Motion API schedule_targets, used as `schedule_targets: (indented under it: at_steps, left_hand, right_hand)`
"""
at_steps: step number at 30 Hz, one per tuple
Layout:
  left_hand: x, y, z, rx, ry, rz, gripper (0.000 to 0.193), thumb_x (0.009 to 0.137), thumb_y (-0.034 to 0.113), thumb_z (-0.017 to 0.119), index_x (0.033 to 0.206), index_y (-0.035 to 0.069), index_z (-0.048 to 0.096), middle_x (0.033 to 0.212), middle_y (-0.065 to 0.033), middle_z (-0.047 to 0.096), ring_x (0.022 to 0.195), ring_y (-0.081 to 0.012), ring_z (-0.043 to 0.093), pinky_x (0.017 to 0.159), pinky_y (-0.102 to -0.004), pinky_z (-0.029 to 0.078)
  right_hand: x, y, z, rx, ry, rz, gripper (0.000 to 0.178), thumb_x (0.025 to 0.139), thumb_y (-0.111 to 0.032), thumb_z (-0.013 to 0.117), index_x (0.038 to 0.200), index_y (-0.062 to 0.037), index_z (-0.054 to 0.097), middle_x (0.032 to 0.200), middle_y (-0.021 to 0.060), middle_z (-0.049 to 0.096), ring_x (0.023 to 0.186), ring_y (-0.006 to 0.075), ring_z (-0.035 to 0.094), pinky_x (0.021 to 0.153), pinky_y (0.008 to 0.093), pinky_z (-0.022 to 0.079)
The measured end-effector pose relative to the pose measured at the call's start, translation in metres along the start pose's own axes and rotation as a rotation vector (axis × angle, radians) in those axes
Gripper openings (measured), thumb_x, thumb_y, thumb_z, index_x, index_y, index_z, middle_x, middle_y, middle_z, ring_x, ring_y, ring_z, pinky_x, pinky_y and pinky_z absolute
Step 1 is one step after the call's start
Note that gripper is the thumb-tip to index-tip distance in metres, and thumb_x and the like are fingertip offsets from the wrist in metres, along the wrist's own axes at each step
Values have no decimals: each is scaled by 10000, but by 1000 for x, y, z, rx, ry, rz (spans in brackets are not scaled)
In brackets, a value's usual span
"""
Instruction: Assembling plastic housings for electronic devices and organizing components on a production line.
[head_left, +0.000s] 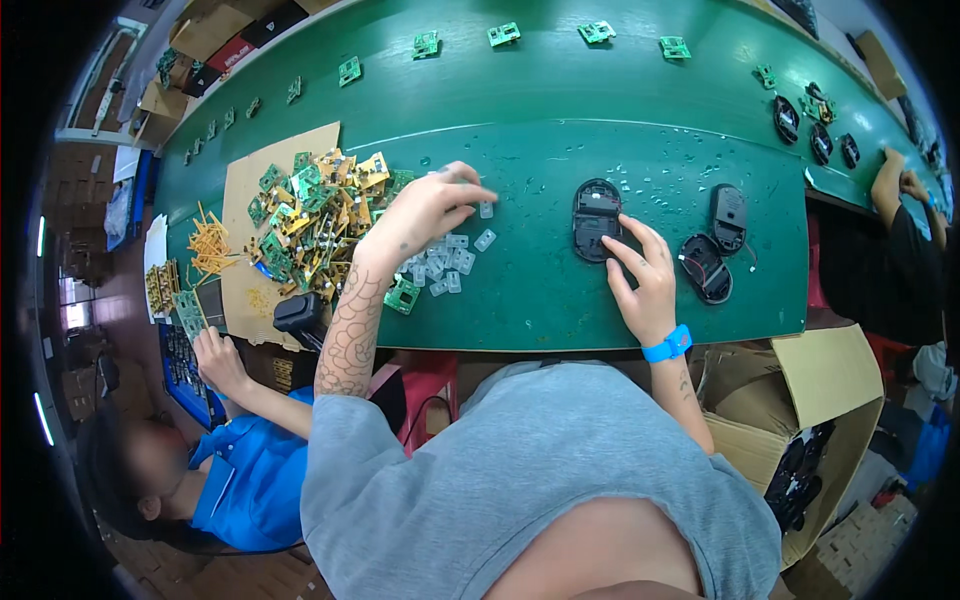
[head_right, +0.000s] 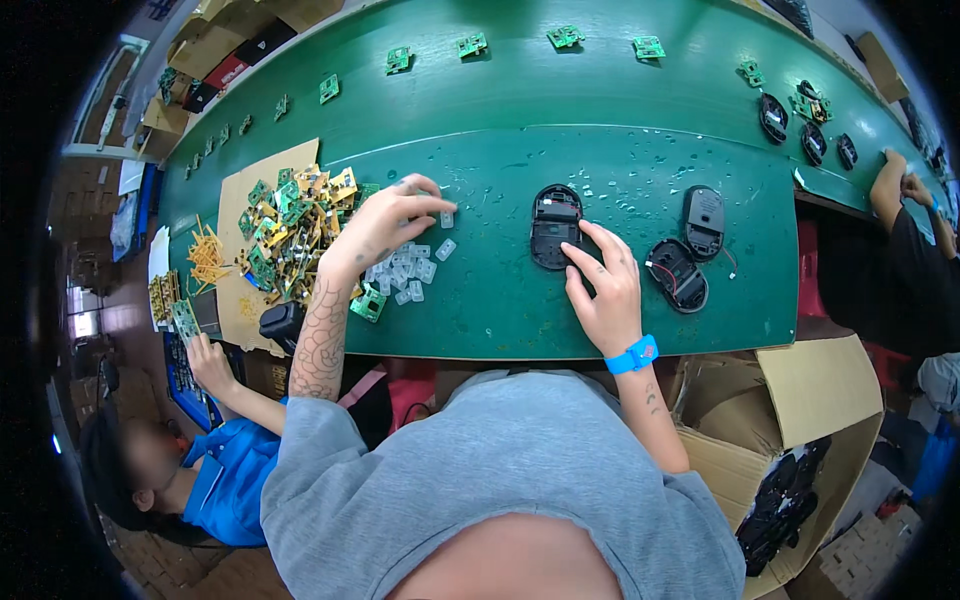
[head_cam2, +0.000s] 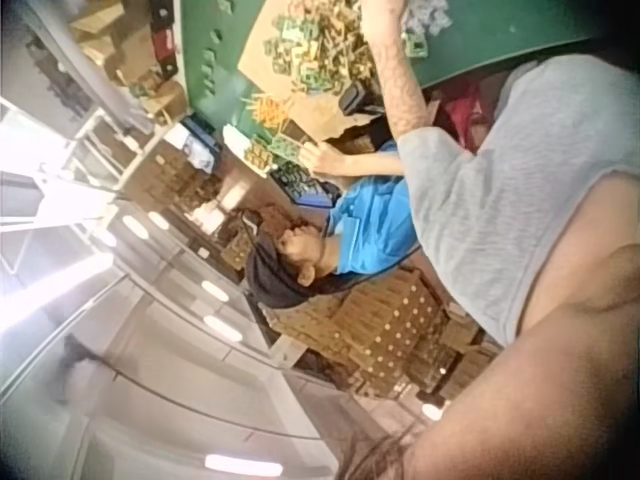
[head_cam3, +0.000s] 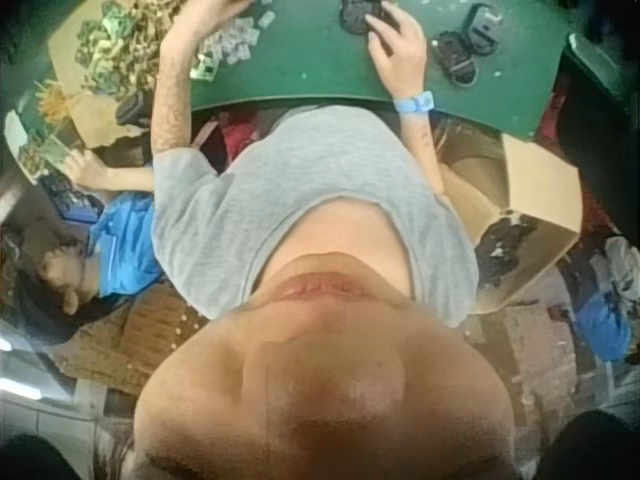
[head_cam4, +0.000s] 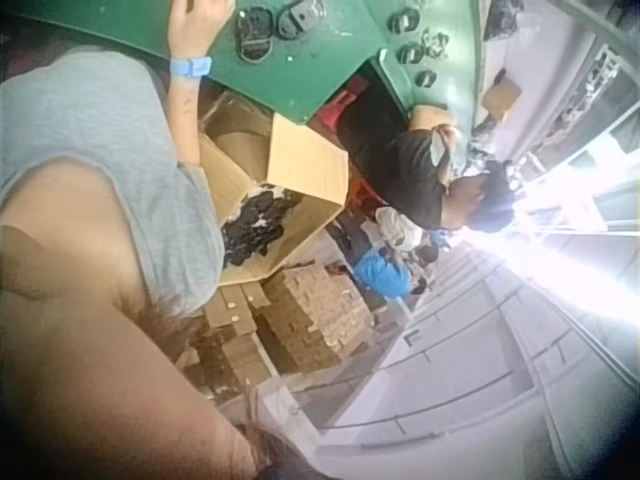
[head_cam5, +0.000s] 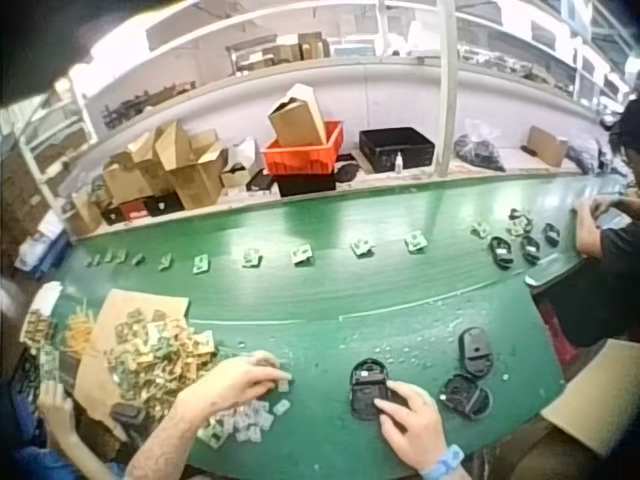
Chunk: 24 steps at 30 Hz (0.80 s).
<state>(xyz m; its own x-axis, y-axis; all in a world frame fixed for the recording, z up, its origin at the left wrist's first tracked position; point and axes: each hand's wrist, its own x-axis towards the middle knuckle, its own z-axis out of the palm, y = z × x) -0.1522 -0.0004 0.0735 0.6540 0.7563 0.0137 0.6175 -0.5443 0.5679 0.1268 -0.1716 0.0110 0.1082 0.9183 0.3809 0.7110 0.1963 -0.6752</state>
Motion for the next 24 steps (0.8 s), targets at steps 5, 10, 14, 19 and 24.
schedule_targets:
  at_steps: [5, 10, 14, 19, 24]
  left_hand:
    - [5, -8, -5, 117, -129, 167, 143, 849, 68, 738, 988, 33, 736, 928, -24, 678, 748, -160, 615, 705, -294, 504]
    - [9, 11, 7, -11, -44, 7, 116, 833, 59, 762, 942, 23, 753, 883, -23, 680, 713, -141, 602, 660, -270, 490]
    - [10, 49, 46, -280, 168, -73, 98, 802, 48, 803, 891, 20, 775, 851, -27, 676, 669, -100, 564, 601, -232, 457]
    - [25, 82, 85, -56, 188, 41, 60, 838, 111, 742, 869, 61, 751, 864, -8, 635, 687, -175, 618, 616, -285, 499]
    - [34, 90, 95, 119, 198, 153, 52, 848, 131, 719, 873, 91, 744, 884, -10, 619, 731, -198, 643, 624, -303, 517]
  right_hand:
    - [-1, 1, 0, -2, 12, -5, 345, 795, 0, 686, 1129, -68, 743, 1398, 112, 597, 1268, 313, 552, 1077, 408, 443]
    - [-1, 1, 0, -7, 28, -6, 335, 796, -6, 689, 1120, -70, 742, 1400, 102, 597, 1268, 311, 554, 1078, 408, 441]
    - [1, 2, 2, -2, 43, -9, 314, 799, -12, 691, 1103, -72, 740, 1402, 97, 596, 1268, 307, 556, 1071, 409, 442]
    - [1, 2, 1, 8, 32, -18, 276, 805, -22, 692, 1073, -71, 736, 1405, 94, 593, 1272, 300, 560, 1059, 410, 445]
    - [-1, 1, 0, 23, 25, 8, 285, 805, -18, 688, 1079, -73, 743, 1406, 89, 597, 1280, 304, 550, 1081, 412, 439]
